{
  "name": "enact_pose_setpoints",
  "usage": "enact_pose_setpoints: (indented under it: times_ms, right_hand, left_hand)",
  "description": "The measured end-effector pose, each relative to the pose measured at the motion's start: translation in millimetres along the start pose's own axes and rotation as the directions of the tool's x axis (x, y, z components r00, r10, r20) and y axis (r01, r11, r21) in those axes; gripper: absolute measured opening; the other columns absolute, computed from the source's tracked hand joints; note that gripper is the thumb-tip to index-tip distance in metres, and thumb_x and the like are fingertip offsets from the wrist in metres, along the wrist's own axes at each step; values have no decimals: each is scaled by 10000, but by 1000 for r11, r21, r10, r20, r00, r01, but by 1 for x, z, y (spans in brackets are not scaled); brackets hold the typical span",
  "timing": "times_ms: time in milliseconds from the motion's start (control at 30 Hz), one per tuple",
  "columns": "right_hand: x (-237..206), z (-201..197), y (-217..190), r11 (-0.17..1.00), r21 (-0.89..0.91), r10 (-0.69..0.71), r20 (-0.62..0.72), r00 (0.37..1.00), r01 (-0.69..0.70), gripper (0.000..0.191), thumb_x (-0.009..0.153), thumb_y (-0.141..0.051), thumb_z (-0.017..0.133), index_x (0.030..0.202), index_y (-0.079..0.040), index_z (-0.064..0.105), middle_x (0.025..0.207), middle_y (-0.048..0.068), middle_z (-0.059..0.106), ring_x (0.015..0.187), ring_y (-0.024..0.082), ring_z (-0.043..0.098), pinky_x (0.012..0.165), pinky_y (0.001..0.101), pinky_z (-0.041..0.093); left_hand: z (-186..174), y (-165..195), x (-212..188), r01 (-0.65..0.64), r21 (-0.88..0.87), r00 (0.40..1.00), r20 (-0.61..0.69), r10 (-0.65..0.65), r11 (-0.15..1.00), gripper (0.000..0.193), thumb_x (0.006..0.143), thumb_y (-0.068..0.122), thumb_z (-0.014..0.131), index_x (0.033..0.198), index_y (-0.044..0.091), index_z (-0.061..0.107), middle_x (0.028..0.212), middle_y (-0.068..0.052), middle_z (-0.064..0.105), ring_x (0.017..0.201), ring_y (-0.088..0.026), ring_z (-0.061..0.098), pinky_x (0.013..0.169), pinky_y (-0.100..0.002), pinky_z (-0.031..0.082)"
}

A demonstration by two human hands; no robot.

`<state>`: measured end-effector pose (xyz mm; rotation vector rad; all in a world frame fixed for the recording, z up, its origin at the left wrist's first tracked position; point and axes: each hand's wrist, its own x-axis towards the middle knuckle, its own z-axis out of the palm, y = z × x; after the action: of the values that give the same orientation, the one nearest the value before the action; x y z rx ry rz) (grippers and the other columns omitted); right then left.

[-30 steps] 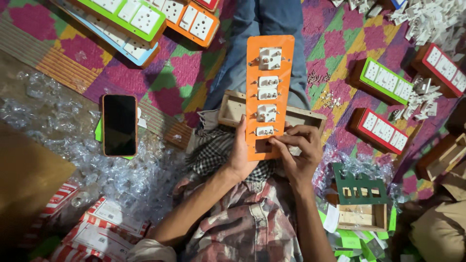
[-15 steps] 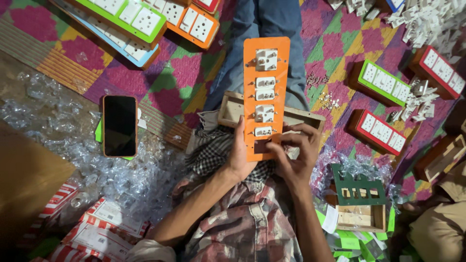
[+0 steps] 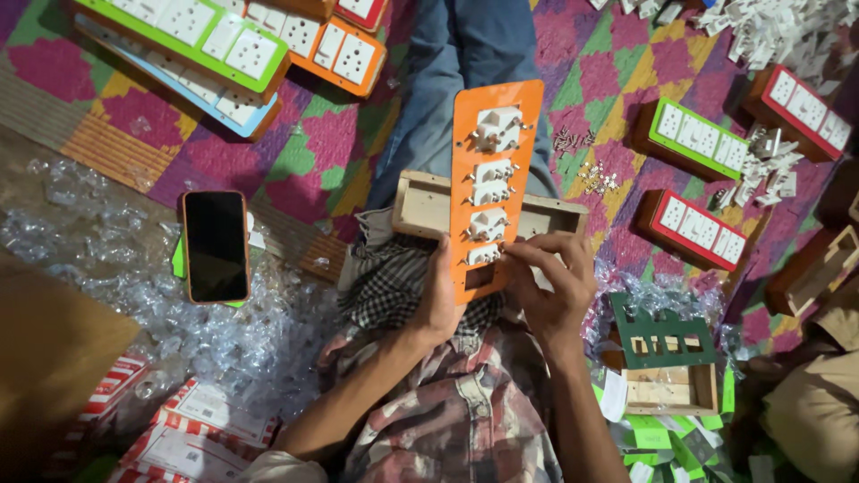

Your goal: The person sits on the floor and assembles an orange switchboard by inserting white sockets into slots and securing them with screws. The person repeatedly flips the board to access the back and front, tightening screws and adjusting components.

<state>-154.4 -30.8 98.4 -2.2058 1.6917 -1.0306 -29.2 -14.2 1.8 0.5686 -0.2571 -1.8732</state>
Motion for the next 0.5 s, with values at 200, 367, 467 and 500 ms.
enact_pose_setpoints:
  times_ms: [200,367,467,500]
  right_hand:
    - [2,-2,2,992,-63,-106,-3,994,106,305,748,-7,871,1011,-121,768,945,33,656,957,249,615,833,389,480]
    - [-1,-2,6,989,-46,-140,32,990,141,348,764,45,835,1065,-111,755,987,42,660,973,261,625,842,389,499]
    - [-4,-1,4,997,59,-43,30,999,41,376,761,113,772,1079,-86,758,1010,62,669,997,256,636,861,370,515]
    - [-4,0,4,997,61,-37,28,999,36,370,762,116,771,1072,-85,758,1010,64,674,1002,256,641,865,369,519]
  left_hand:
    - [-3,-6,-1,8,0,999,-33,-8,1000,740,1056,606,323,1467,5,457,1350,-165,619,1213,-288,642,1031,-478,545]
    - [-1,-8,0,28,-82,998,-50,-32,996,735,1067,594,298,1489,8,435,1403,-165,595,1287,-284,599,1109,-474,486]
    - [0,-7,0,58,-124,998,-31,-63,991,749,1060,611,288,1493,18,433,1400,-179,595,1271,-302,597,1096,-485,481]
    - [0,-7,0,51,-125,998,-33,-56,991,743,1056,611,289,1497,30,429,1403,-174,591,1273,-297,593,1095,-484,482]
